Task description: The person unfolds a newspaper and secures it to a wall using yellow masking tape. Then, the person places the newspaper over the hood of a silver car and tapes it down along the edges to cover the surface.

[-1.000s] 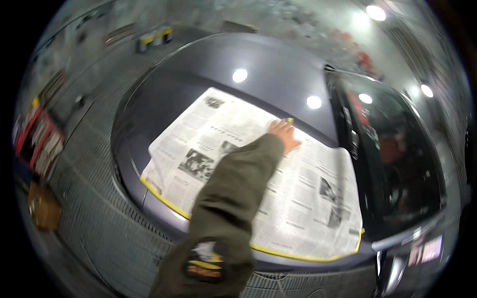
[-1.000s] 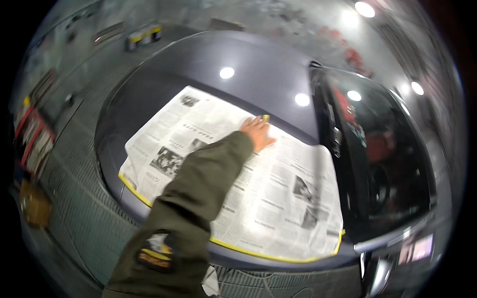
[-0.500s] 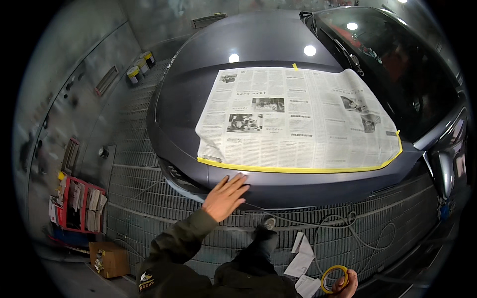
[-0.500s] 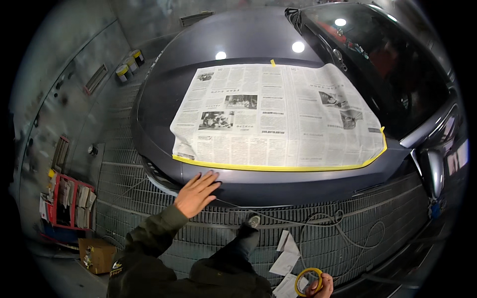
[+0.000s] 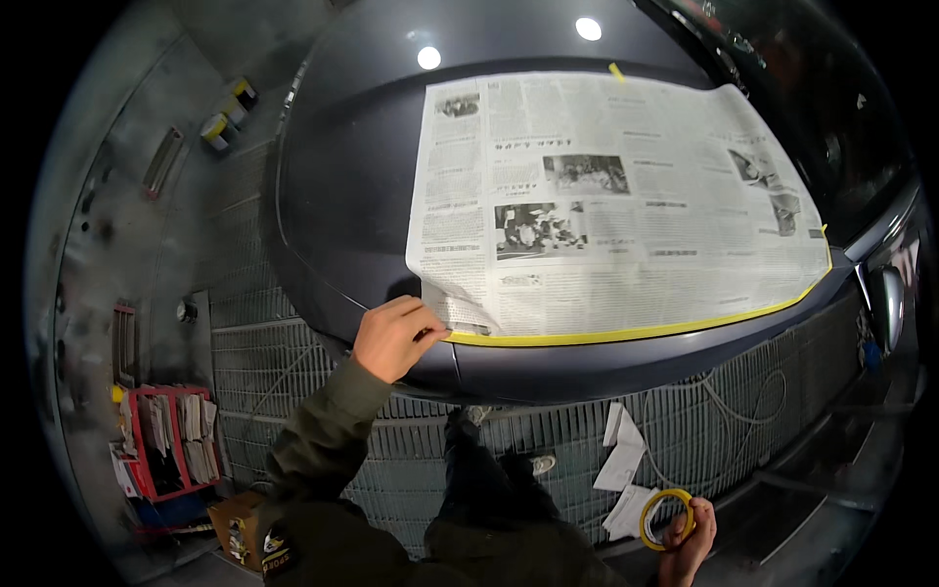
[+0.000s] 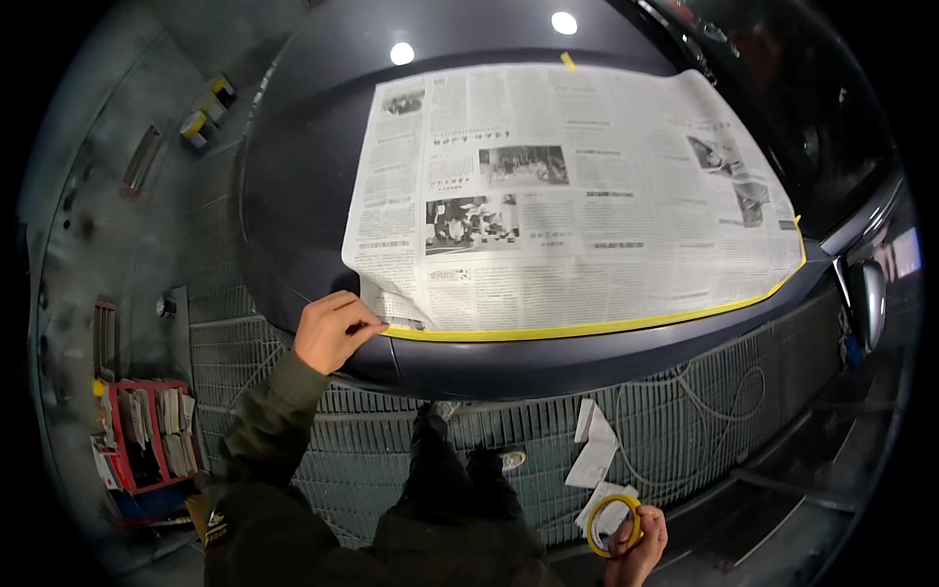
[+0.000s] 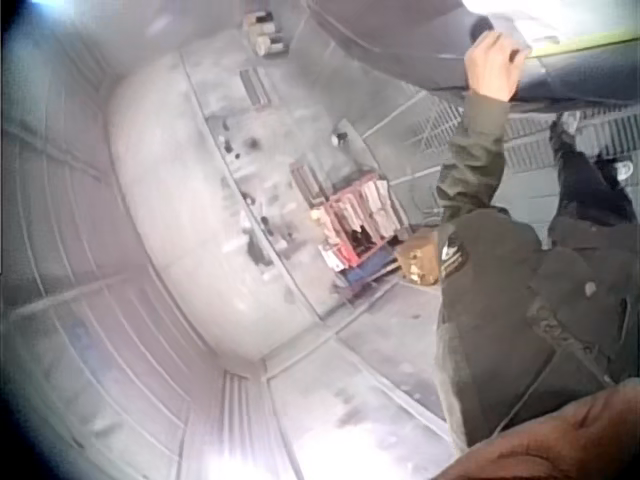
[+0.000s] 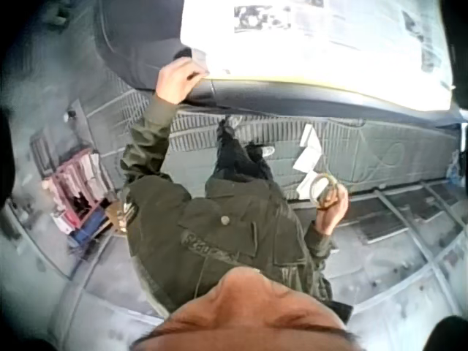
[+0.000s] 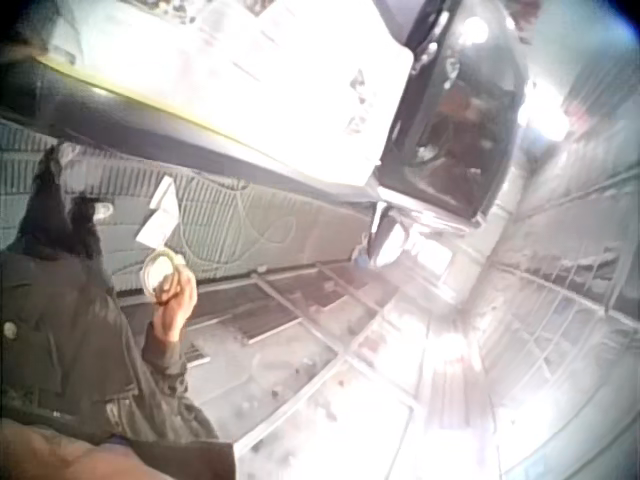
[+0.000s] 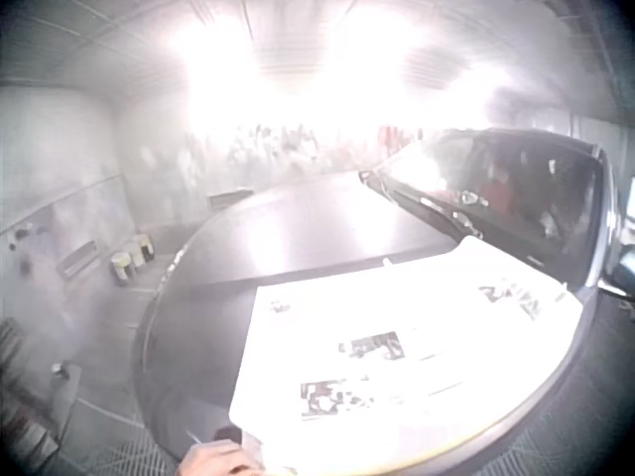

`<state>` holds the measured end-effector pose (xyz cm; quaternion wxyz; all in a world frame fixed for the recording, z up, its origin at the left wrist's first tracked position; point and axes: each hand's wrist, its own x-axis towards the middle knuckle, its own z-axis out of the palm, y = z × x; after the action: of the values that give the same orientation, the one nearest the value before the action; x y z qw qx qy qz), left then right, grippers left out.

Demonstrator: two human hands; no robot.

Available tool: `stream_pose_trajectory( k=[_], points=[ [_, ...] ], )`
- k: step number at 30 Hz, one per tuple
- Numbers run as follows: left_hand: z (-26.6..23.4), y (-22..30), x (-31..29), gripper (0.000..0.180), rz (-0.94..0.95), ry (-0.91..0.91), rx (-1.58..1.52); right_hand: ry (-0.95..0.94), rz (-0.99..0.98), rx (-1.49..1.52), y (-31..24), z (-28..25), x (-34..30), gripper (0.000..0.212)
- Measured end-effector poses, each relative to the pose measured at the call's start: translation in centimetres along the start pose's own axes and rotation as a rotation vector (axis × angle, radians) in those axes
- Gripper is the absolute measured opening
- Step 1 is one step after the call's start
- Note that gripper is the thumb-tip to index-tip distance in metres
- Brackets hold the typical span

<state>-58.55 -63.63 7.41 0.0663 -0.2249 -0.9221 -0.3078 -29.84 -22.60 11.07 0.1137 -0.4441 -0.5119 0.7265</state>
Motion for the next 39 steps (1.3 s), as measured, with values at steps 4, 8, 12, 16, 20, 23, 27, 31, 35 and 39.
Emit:
stream_pose_trajectory(
  k=[4,8,12,16,20,23,27,31,35,39],
  points=[
    [0.1,-2.7,-0.5,0.016,0.099,-0.052,-0.143,-0.006,0.048,-0.077,1.4,5.3,-1.4,0.016],
    [0.1,-3.3,1.1,0.017,0.299,-0.087,-0.168,-0.031,0.063,-0.113,1.4,9.6,-2.7,0.015],
    [0.0,-2.7,1.9,0.016,0.387,-0.219,-0.027,0.038,0.032,-0.051,1.1,11.8,-3.2,0.017],
    [0.5,-1.6,2.9,0.018,0.393,-0.302,-0.005,0.058,0.023,-0.014,0.9,12.5,-4.1,0.017],
    [1.0,-0.4,3.3,0.017,0.392,-0.319,-0.01,0.129,0.036,-0.01,0.7,13.0,-5.1,0.017],
    [2.5,1.5,4.1,0.016,0.343,-0.268,-0.093,0.168,0.018,0.028,0.7,13.3,-5.8,0.018],
    [4.2,4.0,4.9,0.016,0.266,-0.219,-0.168,0.203,0.048,0.075,1.2,13.6,-6.8,0.019],
    [5.4,5.9,5.3,0.016,0.164,-0.174,-0.236,0.185,0.041,0.135,1.8,13.4,-7.6,0.02],
    [6.7,7.0,5.8,0.015,0.19,-0.189,-0.225,0.211,0.027,0.15,1.7,13.3,-8.4,0.02],
    [8.3,9.0,7.2,0.012,0.216,-0.208,-0.211,0.204,0.052,0.206,1.5,13.0,-9.0,0.02]
  ],
)
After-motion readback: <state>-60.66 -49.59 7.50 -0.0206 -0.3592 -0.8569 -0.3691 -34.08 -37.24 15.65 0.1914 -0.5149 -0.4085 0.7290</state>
